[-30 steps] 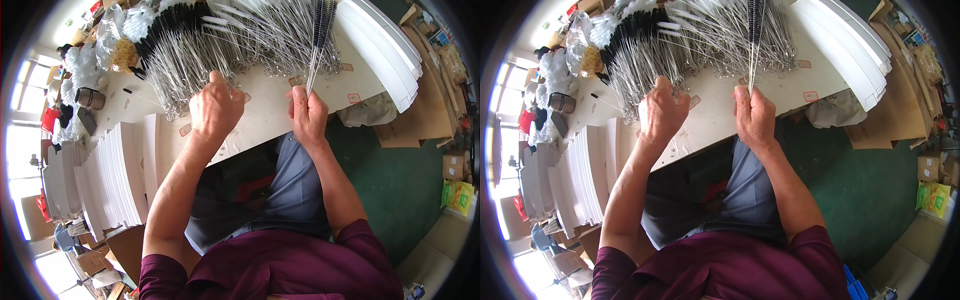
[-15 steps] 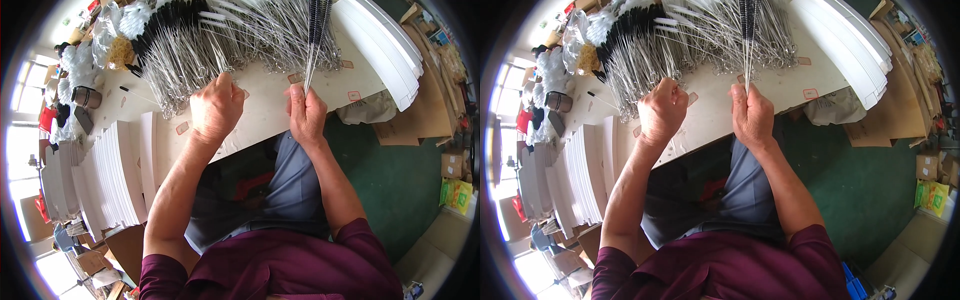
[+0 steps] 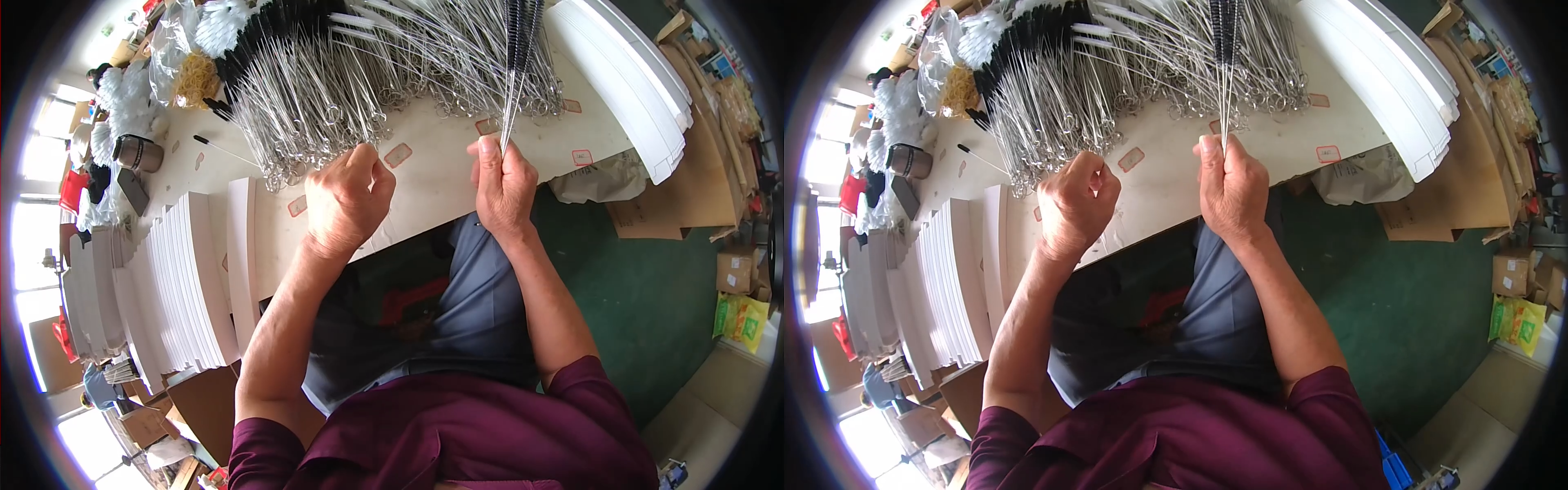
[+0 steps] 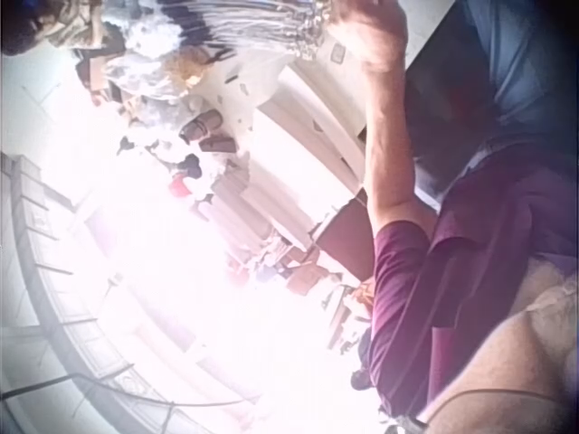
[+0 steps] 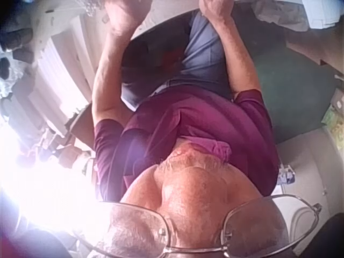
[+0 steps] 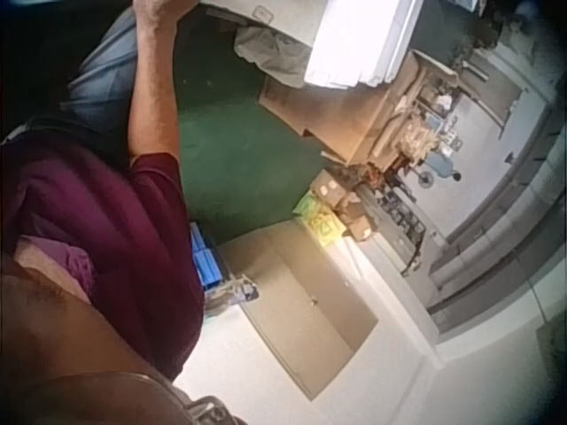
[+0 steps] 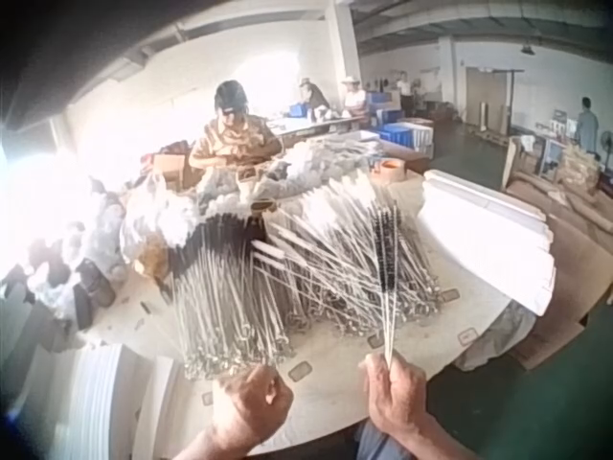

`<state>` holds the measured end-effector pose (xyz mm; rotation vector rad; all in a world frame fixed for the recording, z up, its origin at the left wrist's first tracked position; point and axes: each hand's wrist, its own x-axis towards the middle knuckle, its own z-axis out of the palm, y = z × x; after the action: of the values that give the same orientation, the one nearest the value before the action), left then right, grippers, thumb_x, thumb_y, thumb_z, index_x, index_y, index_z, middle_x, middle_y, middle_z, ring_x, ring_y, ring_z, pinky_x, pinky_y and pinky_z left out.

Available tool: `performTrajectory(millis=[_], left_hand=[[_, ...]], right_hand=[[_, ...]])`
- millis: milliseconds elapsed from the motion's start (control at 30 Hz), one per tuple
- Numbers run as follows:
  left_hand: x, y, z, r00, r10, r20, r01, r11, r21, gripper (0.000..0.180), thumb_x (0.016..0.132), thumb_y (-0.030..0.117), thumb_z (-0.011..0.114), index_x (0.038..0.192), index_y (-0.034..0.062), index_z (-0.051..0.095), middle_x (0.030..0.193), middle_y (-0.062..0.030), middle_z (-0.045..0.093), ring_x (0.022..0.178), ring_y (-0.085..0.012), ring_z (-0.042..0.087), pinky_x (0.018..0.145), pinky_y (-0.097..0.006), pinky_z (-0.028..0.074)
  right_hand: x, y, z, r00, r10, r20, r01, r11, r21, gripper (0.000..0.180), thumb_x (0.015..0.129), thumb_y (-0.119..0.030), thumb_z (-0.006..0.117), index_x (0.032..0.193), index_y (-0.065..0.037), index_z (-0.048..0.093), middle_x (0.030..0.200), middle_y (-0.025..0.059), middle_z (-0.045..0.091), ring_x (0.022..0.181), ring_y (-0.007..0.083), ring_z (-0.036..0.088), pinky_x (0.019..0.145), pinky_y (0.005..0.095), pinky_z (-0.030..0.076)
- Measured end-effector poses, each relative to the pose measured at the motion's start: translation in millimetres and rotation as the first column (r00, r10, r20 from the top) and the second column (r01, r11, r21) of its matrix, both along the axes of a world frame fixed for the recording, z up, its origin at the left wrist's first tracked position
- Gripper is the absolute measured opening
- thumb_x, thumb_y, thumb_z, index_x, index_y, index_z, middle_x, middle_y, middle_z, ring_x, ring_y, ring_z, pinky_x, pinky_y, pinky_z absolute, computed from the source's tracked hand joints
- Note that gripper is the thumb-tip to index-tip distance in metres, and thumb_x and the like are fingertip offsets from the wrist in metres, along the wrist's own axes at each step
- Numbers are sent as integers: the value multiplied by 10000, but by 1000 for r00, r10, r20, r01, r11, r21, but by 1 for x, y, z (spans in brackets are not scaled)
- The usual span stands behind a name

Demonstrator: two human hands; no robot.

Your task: Group multiple wire brushes and insert them into a cardboard box.

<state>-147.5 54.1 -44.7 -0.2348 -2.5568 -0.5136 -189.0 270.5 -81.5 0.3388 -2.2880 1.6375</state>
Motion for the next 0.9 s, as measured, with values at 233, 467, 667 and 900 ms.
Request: performTrajectory(millis=[233,467,667,900], left_hand=[[31,14,-4,994,-92,56,89,995,48,157,793,-7,698,777,71,562,636,-72,631,527,-214,649,509,-335,517],[45,11,-1,991,-81,106,61,981,182,145,797,-29,700,794,55,582,627,-73,623,545,-190,660,525,-301,532],[62,15,1,983,-94,154,60,975,212,125,807,-45,688,795,38,595,641,-82,643,566,-182,674,551,-297,546],[77,9,13,973,-108,204,40,949,312,110,803,-62,682,804,18,606,648,-82,651,589,-167,686,574,-285,554]], right_hand=[[0,-1,-1,1000,-11,-17,11,1000,12,306,1091,-267,525,936,-35,652,570,51,578,512,197,607,542,345,472],[0,-1,-3,1000,-8,-21,9,999,32,295,1089,-256,524,939,-38,655,576,58,590,515,211,618,546,354,479],[-1,-2,-5,997,-16,-80,18,999,27,342,1101,-294,526,946,-21,661,589,8,544,533,83,518,515,279,417],[-1,-2,-4,999,-13,-44,17,996,84,282,1080,-251,540,958,-29,663,682,111,676,594,288,673,585,399,514]])
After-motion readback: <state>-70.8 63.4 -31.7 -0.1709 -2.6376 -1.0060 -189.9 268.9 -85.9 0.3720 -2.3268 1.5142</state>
